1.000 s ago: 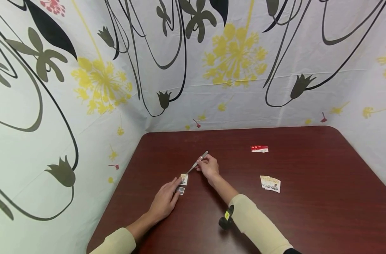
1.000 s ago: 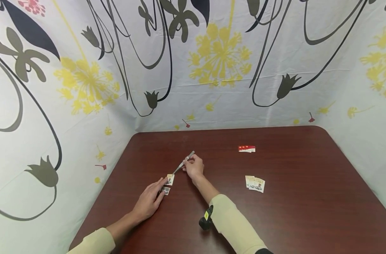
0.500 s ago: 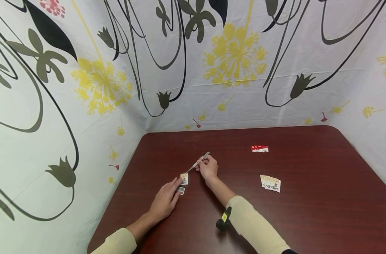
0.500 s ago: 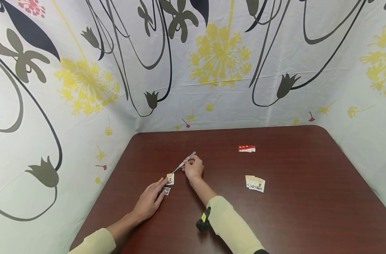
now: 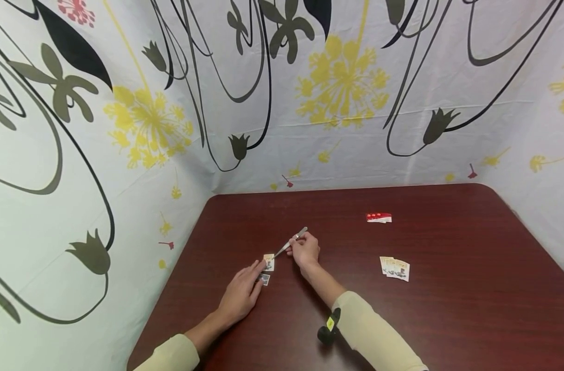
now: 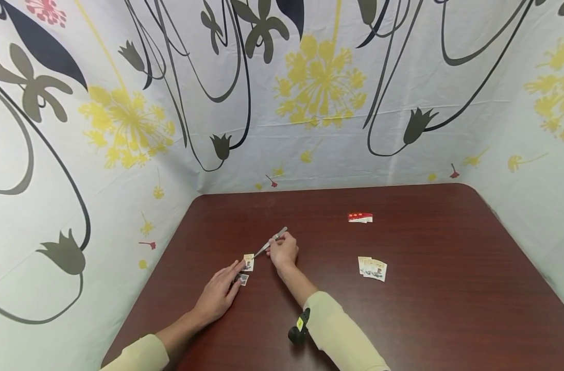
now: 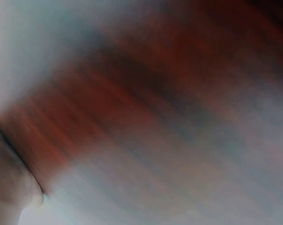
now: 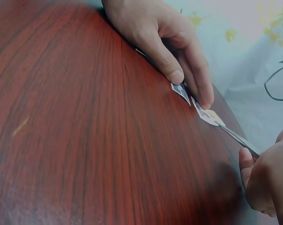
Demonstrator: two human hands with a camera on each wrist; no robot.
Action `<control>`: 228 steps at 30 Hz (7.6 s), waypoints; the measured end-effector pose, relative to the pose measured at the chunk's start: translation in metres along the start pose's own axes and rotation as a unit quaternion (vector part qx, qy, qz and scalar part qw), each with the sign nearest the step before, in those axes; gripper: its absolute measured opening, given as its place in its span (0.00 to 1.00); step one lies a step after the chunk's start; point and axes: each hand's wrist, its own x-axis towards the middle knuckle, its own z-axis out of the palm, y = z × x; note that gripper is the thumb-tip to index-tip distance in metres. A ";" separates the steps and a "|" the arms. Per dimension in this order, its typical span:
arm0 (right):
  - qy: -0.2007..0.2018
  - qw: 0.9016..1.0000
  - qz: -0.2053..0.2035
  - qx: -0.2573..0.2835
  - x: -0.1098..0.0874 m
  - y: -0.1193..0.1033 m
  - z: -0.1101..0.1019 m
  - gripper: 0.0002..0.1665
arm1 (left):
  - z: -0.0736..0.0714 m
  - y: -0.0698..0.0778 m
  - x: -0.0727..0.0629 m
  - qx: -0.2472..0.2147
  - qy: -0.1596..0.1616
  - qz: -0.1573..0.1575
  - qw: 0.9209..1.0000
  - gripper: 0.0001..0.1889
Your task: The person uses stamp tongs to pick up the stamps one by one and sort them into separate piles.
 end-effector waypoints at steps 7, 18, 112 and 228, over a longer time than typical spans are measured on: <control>0.018 1.000 -0.019 -0.002 0.003 -0.008 -0.008 0.03 | 0.001 0.002 0.002 -0.002 -0.009 -0.002 1.000 0.28; 0.007 0.997 -0.007 0.082 0.022 -0.053 -0.079 0.09 | 0.005 0.002 0.003 -0.012 -0.004 0.001 1.000 0.27; 0.090 0.992 -0.063 0.068 -0.031 -0.064 -0.259 0.06 | -0.010 -0.004 0.005 -0.084 0.062 -0.023 0.994 0.23; 0.074 0.991 -0.057 -0.095 -0.018 0.002 -0.010 0.04 | 0.002 -0.007 -0.001 -0.021 0.003 0.092 0.996 0.30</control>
